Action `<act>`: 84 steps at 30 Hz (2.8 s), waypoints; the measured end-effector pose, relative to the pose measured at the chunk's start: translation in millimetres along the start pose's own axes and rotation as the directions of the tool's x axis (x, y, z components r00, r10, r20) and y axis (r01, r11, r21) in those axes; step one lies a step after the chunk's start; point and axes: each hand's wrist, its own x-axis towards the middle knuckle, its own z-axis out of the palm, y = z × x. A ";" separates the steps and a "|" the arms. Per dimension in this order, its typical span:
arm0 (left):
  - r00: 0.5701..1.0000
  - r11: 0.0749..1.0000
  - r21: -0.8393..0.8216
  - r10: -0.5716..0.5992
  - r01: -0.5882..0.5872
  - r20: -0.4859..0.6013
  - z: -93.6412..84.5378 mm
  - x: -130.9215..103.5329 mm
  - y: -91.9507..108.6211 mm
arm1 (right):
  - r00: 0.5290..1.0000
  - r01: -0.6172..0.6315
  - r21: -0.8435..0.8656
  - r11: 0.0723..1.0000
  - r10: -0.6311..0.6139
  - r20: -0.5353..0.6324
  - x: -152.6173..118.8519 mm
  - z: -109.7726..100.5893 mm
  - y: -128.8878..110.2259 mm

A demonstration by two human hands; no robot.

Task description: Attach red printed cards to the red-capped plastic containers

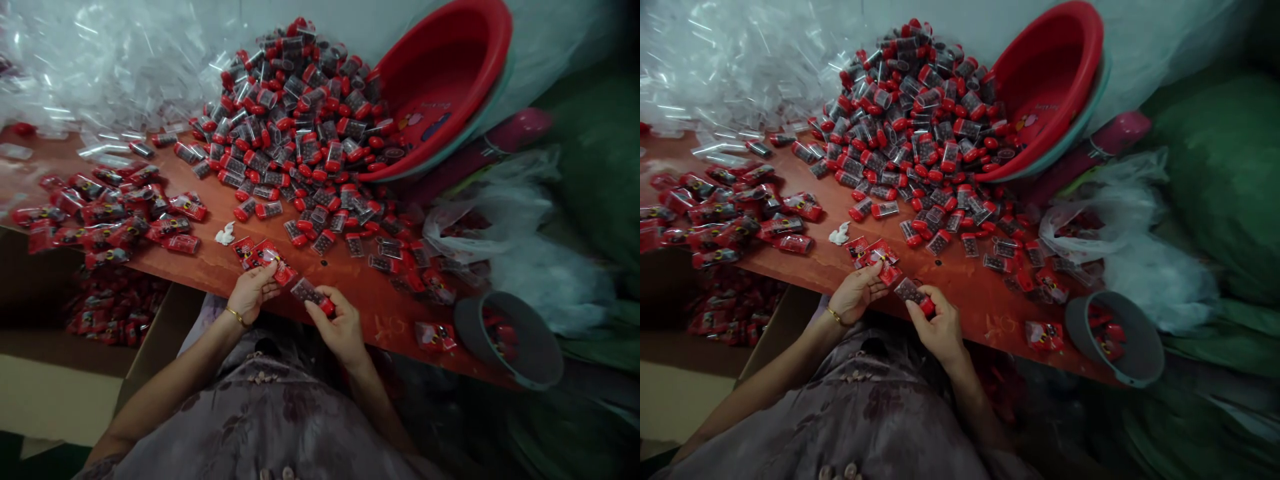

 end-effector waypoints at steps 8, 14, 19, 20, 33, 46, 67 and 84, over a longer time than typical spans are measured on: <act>0.993 0.985 0.137 0.113 -0.107 -0.031 -0.8 -6.8 7.2 | 0.993 -0.030 0.072 0.997 0.021 0.120 9.3 2.2 -6.4; 0.995 0.987 0.132 0.095 -0.090 -0.034 -0.8 -6.8 9.0 | 0.973 -0.098 0.168 0.981 0.060 0.221 12.4 3.2 -7.6; 0.993 0.982 0.158 0.113 -0.107 -0.029 0.5 -6.0 6.8 | 0.980 -0.102 0.169 0.980 0.071 0.184 14.0 1.6 -6.4; 0.993 0.980 0.162 0.118 -0.112 -0.025 0.7 -6.0 7.1 | 0.981 -0.101 0.163 0.981 0.072 0.179 14.4 1.3 -6.3; 0.983 0.961 0.205 0.179 -0.184 0.042 0.6 -6.4 6.7 | 0.985 -0.081 0.130 0.988 0.060 0.163 14.7 4.9 -5.5; 0.967 0.919 0.319 0.184 -0.233 0.176 -6.7 -5.4 5.4 | 0.986 -0.100 0.169 0.981 0.076 0.145 14.1 5.2 2.0; 0.986 0.964 0.208 0.164 -0.167 0.028 -4.3 0.8 2.1 | 0.975 -0.110 0.281 0.953 0.159 -0.157 29.0 36.3 5.7; 0.991 0.996 0.082 0.027 -0.038 0.129 -18.6 1.9 8.5 | 0.893 -0.424 0.483 0.766 0.265 0.364 3.4 3.8 -1.9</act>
